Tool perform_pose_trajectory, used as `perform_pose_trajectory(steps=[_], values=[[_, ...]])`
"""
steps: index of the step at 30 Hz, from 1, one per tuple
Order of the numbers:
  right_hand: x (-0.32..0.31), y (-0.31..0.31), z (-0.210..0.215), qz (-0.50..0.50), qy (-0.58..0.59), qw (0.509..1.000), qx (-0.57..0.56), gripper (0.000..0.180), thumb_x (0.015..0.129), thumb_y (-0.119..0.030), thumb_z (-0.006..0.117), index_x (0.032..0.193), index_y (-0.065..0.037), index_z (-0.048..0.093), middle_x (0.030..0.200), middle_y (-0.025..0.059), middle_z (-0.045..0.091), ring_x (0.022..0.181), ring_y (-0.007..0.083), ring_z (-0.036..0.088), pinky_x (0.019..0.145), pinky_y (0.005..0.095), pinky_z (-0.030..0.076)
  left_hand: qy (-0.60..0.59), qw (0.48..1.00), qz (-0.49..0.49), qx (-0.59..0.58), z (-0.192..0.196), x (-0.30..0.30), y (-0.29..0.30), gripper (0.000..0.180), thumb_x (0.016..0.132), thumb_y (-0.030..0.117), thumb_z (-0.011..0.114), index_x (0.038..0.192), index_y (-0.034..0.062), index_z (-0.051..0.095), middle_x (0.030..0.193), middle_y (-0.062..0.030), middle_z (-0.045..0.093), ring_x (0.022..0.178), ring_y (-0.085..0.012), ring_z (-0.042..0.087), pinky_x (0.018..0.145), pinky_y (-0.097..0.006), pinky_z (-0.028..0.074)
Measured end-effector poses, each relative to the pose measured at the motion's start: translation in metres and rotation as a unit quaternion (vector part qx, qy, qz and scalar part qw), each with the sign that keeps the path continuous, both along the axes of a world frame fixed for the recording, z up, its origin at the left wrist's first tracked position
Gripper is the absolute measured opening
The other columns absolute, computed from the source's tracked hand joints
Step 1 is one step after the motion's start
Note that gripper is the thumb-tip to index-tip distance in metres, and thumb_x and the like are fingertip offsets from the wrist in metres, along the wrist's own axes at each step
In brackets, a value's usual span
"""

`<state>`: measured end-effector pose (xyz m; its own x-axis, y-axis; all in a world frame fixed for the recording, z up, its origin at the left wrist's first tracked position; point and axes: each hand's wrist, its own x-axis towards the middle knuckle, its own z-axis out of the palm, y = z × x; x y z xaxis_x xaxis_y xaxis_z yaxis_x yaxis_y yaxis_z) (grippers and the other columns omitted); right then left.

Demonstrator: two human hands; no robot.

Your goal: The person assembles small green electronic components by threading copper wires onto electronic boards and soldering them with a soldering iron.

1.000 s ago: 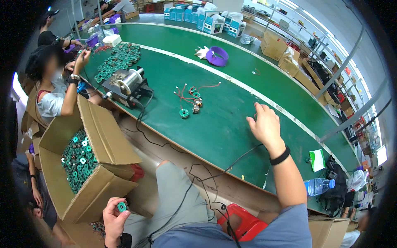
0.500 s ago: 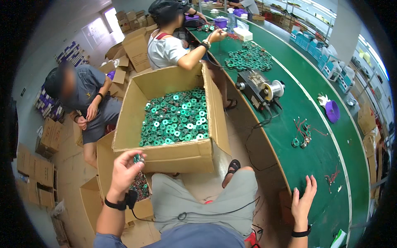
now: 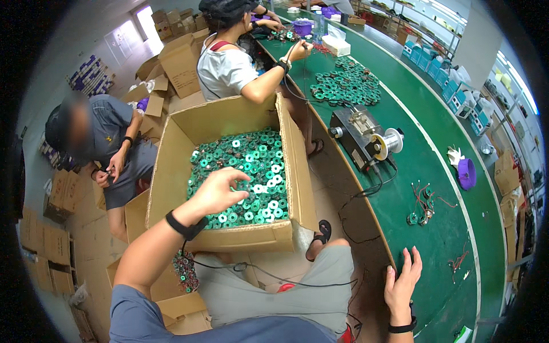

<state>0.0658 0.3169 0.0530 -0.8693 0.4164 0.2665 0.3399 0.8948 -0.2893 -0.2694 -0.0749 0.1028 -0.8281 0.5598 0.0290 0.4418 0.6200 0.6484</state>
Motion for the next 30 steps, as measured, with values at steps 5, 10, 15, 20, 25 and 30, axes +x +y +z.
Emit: perform_pose_trajectory(steps=[5,10,15,20,25,30], values=[[-0.008,0.001,-0.006,-0.02,-0.023,1.0,0.004,0.059,0.088,-0.01,0.063,0.144,-0.001,0.043,0.151,0.0243,0.037,0.139,0.0424,0.036,0.115,0.0516,0.027,0.04,0.988,-0.103,-0.11,-0.075,-0.04,0.031,0.036,0.076,0.019,0.079,0.106,0.0005,0.07,0.103,-0.0183,0.069,0.098,-0.0371,0.066,0.09,-0.043,0.054],[-0.014,0.003,-0.011,-0.05,-0.029,0.998,0.008,0.057,0.089,-0.015,0.063,0.142,0.0,0.046,0.15,0.0253,0.037,0.138,0.0436,0.036,0.115,0.0522,0.027,0.043,0.982,-0.124,-0.134,-0.114,-0.061,0.065,0.033,0.076,0.019,0.079,0.103,0.0012,0.069,0.1,-0.0177,0.066,0.099,-0.0379,0.065,0.088,-0.047,0.054],[-0.02,0.002,-0.012,-0.062,-0.055,0.996,0.023,0.056,0.09,-0.016,0.062,0.141,0.001,0.047,0.15,0.0256,0.037,0.137,0.0439,0.037,0.114,0.0525,0.028,0.081,0.972,-0.146,-0.164,-0.162,-0.077,0.091,0.025,0.076,0.018,0.076,0.093,0.0014,0.067,0.097,-0.0174,0.064,0.096,-0.0381,0.063,0.085,-0.047,0.054],[-0.022,0.003,-0.012,-0.069,-0.068,0.995,0.035,0.055,0.091,-0.02,0.061,0.14,0.001,0.047,0.149,0.0262,0.038,0.137,0.0444,0.037,0.114,0.0527,0.028,0.168,0.955,-0.111,-0.218,-0.188,-0.085,0.105,0.025,0.069,0.024,0.08,0.087,0.0079,0.076,0.109,-0.0106,0.062,0.111,-0.0314,0.055,0.088,-0.044,0.049],[-0.021,0.005,-0.013,-0.059,-0.073,0.994,0.049,0.054,0.09,-0.021,0.062,0.138,0.001,0.049,0.148,0.0258,0.04,0.136,0.0444,0.038,0.113,0.0525,0.028,0.192,0.946,-0.108,-0.237,-0.195,-0.085,0.112,0.027,0.068,0.027,0.082,0.088,0.01,0.077,0.112,-0.009,0.06,0.113,-0.0299,0.05,0.09,-0.041,0.044],[-0.021,-0.001,-0.01,-0.056,-0.067,0.995,0.039,0.053,0.088,-0.017,0.063,0.136,0.002,0.051,0.148,0.0253,0.04,0.136,0.0443,0.038,0.113,0.0525,0.028,0.19,0.952,-0.089,-0.222,-0.184,-0.079,0.099,0.034,0.067,0.03,0.083,0.094,0.0108,0.077,0.112,-0.0095,0.059,0.113,-0.0305,0.05,0.092,-0.043,0.043]])
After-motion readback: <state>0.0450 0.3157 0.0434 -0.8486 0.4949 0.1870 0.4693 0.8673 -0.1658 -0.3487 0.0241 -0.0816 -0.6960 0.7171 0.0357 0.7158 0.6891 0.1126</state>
